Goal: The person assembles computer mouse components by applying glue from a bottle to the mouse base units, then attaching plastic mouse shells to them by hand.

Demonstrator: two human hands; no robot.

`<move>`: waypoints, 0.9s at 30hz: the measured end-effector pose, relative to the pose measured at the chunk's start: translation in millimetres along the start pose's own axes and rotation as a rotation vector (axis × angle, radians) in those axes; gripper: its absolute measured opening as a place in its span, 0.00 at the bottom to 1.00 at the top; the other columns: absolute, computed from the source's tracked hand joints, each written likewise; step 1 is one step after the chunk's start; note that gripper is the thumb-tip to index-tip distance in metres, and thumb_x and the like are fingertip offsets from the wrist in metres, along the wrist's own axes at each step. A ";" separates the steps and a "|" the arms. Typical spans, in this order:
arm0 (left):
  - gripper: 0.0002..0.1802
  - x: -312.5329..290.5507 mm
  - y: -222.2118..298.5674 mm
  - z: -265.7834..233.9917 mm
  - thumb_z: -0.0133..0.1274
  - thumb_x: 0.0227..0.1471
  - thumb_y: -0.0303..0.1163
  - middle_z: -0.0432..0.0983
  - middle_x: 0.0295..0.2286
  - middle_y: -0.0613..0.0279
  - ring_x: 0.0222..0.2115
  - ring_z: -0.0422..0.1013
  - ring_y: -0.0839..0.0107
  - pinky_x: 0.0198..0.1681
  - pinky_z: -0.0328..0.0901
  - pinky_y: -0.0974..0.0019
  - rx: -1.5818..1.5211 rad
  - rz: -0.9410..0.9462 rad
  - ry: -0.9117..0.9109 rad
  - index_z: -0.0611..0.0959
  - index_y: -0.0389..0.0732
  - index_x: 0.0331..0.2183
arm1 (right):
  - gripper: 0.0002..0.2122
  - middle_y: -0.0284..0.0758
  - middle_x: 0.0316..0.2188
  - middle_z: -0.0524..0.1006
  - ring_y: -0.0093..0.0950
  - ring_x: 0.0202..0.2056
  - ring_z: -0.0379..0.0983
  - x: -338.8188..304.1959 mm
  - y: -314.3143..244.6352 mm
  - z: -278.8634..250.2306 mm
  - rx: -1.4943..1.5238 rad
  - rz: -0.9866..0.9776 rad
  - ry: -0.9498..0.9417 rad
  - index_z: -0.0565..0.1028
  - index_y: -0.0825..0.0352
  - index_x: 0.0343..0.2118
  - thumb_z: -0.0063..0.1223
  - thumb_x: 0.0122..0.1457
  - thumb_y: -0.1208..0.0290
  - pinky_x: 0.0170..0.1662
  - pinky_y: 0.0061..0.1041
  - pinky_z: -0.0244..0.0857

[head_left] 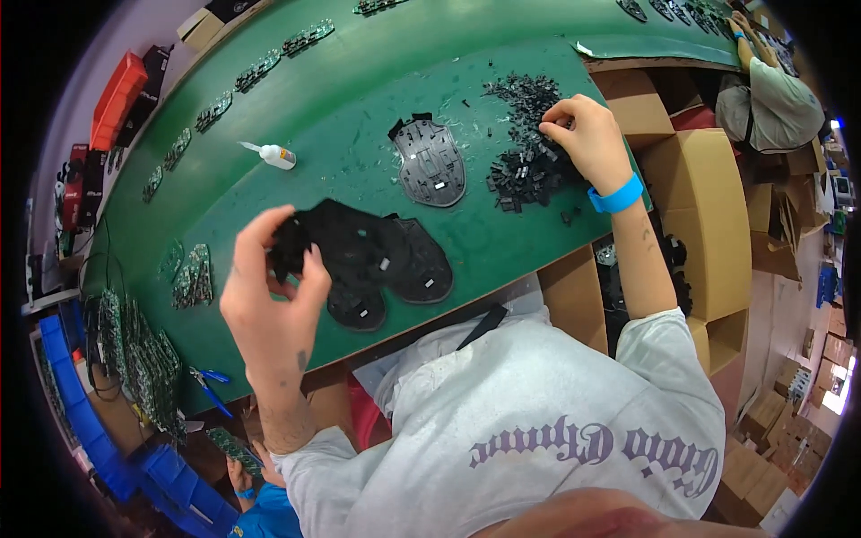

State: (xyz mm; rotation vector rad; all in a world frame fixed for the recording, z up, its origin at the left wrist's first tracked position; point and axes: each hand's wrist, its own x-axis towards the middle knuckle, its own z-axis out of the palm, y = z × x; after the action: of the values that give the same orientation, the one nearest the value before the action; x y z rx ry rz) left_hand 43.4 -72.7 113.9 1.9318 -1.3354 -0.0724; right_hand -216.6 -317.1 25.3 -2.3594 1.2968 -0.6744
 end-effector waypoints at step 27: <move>0.18 -26.1 4.9 68.9 0.55 0.50 0.25 0.74 0.31 0.58 0.18 0.75 0.77 0.20 0.69 0.75 -0.767 -0.428 -0.242 0.75 0.31 0.44 | 0.07 0.36 0.34 0.79 0.24 0.35 0.77 -78.1 -112.0 17.2 0.814 -0.143 0.097 0.80 0.71 0.30 0.62 0.47 0.87 0.38 0.19 0.74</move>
State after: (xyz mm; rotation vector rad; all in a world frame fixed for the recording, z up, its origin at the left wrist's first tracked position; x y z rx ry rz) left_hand -2.9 -90.5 59.2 1.5160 -0.8217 -0.9145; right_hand -166.7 -191.6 51.7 -1.7565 0.6808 -1.1141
